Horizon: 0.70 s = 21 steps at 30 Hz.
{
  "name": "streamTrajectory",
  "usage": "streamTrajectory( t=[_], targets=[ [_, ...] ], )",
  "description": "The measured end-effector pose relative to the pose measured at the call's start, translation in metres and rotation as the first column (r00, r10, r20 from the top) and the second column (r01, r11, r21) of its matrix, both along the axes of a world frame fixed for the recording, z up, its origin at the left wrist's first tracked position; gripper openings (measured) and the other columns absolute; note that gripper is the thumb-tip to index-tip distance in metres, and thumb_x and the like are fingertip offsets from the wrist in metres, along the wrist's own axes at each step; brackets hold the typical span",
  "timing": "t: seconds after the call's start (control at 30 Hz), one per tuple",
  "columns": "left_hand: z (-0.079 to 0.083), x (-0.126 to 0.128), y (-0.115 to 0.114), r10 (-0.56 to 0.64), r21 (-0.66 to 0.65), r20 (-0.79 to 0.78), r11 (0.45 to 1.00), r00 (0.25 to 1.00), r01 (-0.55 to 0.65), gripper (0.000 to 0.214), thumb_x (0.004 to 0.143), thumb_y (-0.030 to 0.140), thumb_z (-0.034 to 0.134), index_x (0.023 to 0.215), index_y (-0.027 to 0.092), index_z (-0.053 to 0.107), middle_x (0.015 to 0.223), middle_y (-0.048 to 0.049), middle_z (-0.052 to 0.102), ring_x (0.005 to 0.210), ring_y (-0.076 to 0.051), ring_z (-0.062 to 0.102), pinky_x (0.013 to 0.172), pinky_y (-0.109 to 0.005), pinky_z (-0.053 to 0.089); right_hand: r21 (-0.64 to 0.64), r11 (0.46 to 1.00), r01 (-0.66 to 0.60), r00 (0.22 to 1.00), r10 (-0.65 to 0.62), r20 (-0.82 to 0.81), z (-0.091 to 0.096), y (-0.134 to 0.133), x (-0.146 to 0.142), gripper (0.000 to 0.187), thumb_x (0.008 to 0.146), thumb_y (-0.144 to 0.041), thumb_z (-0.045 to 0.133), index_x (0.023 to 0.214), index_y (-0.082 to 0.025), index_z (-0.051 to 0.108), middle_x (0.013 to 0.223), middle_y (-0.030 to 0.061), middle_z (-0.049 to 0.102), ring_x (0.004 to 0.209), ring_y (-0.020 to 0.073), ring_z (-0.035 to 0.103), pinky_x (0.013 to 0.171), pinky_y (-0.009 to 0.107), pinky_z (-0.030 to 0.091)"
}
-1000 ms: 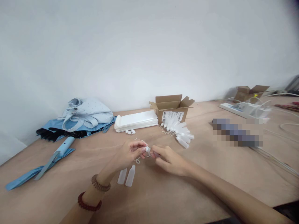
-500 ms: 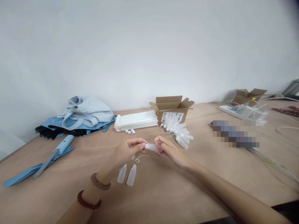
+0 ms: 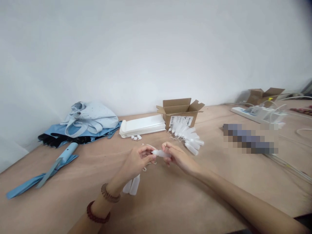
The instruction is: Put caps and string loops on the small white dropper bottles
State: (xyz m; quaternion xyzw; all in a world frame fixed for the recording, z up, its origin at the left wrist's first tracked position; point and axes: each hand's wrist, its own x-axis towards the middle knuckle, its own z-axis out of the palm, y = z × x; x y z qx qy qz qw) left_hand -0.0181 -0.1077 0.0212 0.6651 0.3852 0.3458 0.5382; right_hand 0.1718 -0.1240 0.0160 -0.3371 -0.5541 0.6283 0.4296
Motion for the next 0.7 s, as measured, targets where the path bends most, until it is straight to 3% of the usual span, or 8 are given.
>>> streamTrajectory(
  t=[0.17,0.3,0.4,0.57,0.7],
  targets=[
    [0.006,-0.001,0.001,-0.001,-0.116,0.032,0.993,0.999,0.005,0.027,0.077,0.039,0.065,0.088,0.014,0.068,0.082,-0.0041,0.067,0.073,-0.014,0.063,0.071,-0.025,0.049,-0.041,0.999,-0.014,0.995,0.010,-0.102,0.001,0.000,-0.003,0.012,0.075,-0.030,0.046,0.077,-0.021,0.040,0.055,-0.0069,0.037,0.052,0.0099,0.036,0.051,0.023,0.034],
    [0.012,-0.001,0.000,-0.016,-0.281,-0.012,0.960,1.000,0.012,0.042,0.080,0.051,0.058,0.073,0.010,0.065,0.063,-0.0032,0.062,0.052,-0.011,0.058,0.052,-0.024,0.046,-0.037,0.999,-0.015,0.993,0.010,-0.121,0.004,-0.005,-0.005,0.011,0.077,-0.029,0.047,0.079,-0.020,0.041,0.056,-0.0070,0.038,0.053,0.0096,0.038,0.052,0.023,0.034],
    [0.014,-0.002,-0.002,-0.050,-0.235,-0.037,0.971,0.998,0.040,0.037,0.077,0.048,0.062,0.076,0.011,0.064,0.062,-0.0011,0.060,0.052,-0.010,0.056,0.052,-0.023,0.045,-0.040,0.999,-0.032,0.992,0.027,-0.122,0.003,-0.006,-0.005,0.011,0.078,-0.029,0.046,0.079,-0.020,0.041,0.055,-0.0073,0.037,0.052,0.0094,0.037,0.052,0.022,0.034],
    [0.014,-0.005,-0.003,-0.056,-0.110,0.001,0.992,0.998,0.056,0.038,0.071,0.035,0.072,0.102,0.016,0.063,0.079,-0.0024,0.066,0.073,-0.014,0.061,0.065,-0.025,0.048,-0.047,0.997,-0.056,0.987,0.048,-0.154,0.004,-0.006,-0.002,0.014,0.077,-0.031,0.050,0.078,-0.021,0.041,0.057,-0.0071,0.036,0.051,0.0091,0.036,0.050,0.022,0.034],
    [0.010,-0.005,0.001,-0.059,-0.196,0.010,0.979,0.998,0.060,0.034,0.076,0.043,0.066,0.091,0.013,0.063,0.078,-0.0045,0.066,0.063,-0.013,0.061,0.059,-0.026,0.048,-0.039,0.998,-0.043,0.987,0.036,-0.158,0.007,-0.006,-0.001,0.014,0.078,-0.031,0.050,0.079,-0.021,0.041,0.057,-0.0071,0.036,0.052,0.0089,0.035,0.050,0.022,0.034]
  ],
)
